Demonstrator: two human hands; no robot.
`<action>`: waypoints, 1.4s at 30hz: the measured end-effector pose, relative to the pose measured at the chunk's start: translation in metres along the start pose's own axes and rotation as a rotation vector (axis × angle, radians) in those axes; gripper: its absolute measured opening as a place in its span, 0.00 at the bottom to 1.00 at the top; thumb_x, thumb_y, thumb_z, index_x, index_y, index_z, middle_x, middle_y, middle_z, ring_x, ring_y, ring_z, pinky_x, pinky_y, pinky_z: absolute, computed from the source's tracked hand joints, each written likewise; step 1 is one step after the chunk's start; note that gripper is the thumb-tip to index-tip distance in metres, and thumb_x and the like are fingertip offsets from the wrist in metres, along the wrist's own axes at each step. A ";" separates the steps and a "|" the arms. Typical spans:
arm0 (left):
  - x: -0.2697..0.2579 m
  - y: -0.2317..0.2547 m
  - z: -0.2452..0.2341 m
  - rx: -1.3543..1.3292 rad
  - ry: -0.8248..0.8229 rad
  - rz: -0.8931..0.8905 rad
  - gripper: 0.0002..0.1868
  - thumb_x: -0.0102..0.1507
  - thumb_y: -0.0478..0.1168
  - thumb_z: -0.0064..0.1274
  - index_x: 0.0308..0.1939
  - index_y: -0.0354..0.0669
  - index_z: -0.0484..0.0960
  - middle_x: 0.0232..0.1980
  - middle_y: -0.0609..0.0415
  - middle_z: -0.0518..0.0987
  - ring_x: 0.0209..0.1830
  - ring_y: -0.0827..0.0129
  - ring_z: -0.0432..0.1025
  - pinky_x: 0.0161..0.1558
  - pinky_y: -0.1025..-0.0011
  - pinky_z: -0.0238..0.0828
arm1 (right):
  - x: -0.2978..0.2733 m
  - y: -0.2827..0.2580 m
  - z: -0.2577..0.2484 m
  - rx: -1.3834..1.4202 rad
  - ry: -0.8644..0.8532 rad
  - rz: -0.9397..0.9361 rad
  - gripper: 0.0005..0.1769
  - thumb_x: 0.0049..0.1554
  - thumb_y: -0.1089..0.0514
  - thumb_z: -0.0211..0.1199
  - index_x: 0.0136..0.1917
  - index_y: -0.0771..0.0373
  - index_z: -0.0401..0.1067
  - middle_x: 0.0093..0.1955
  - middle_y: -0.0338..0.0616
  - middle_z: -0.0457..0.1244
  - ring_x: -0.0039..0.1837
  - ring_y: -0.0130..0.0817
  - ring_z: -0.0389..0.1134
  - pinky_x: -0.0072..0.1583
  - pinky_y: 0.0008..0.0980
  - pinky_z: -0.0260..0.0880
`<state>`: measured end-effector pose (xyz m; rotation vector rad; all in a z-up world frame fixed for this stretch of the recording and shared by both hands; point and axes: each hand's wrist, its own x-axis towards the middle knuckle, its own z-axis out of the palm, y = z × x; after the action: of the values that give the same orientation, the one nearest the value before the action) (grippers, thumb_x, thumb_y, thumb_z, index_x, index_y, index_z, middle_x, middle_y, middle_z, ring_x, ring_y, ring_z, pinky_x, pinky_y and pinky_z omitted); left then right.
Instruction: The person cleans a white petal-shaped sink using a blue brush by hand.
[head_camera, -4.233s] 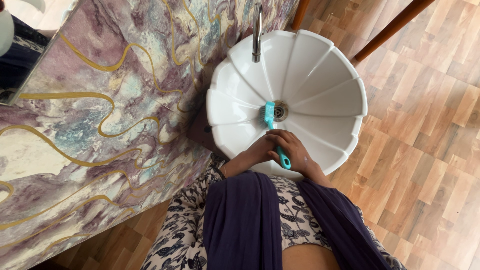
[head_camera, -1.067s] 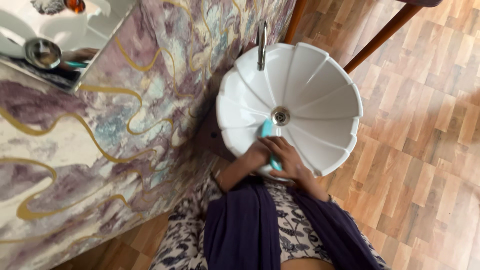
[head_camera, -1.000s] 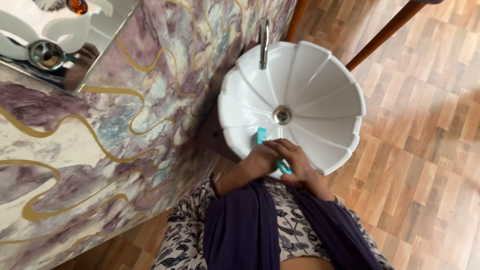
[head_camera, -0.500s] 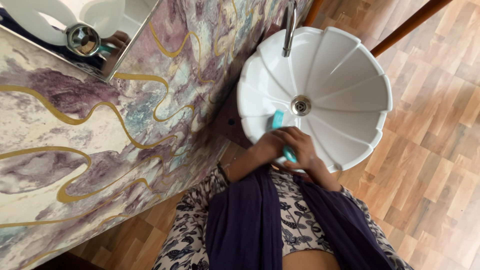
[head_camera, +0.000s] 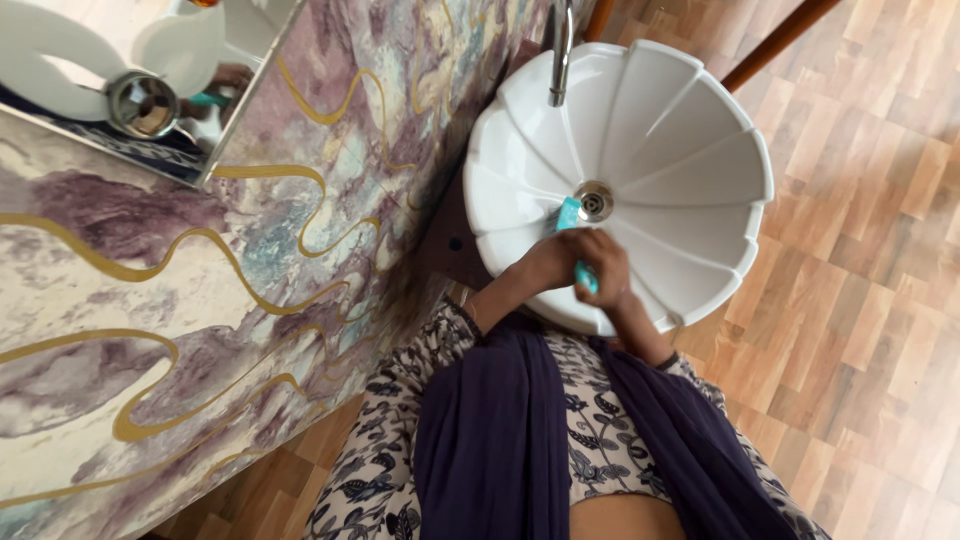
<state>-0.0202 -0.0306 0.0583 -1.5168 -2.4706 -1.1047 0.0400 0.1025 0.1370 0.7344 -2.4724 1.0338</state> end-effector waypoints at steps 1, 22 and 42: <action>0.005 0.005 -0.003 -0.034 -0.137 -0.151 0.14 0.59 0.46 0.54 0.40 0.39 0.82 0.41 0.45 0.84 0.43 0.54 0.80 0.46 0.57 0.77 | 0.001 0.004 -0.005 -0.004 0.002 0.006 0.52 0.59 0.17 0.39 0.60 0.68 0.73 0.55 0.60 0.67 0.53 0.59 0.70 0.54 0.51 0.72; -0.066 -0.033 0.062 -0.212 -0.165 0.012 0.28 0.51 0.49 0.60 0.48 0.34 0.78 0.49 0.38 0.79 0.51 0.48 0.74 0.52 0.54 0.72 | 0.000 -0.028 -0.005 -0.145 -0.315 -0.074 0.46 0.50 0.22 0.53 0.62 0.63 0.73 0.52 0.50 0.67 0.53 0.49 0.69 0.52 0.46 0.71; -0.026 -0.061 0.117 0.031 -0.163 -0.072 0.16 0.61 0.44 0.55 0.48 0.37 0.79 0.51 0.39 0.80 0.54 0.51 0.75 0.55 0.56 0.72 | 0.012 0.002 -0.041 -0.231 -0.539 0.067 0.44 0.55 0.25 0.41 0.65 0.60 0.72 0.51 0.50 0.67 0.52 0.48 0.70 0.50 0.47 0.71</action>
<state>-0.0182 0.0020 -0.0726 -1.5810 -2.6541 -0.9837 0.0340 0.1300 0.1694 0.9574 -3.0212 0.6053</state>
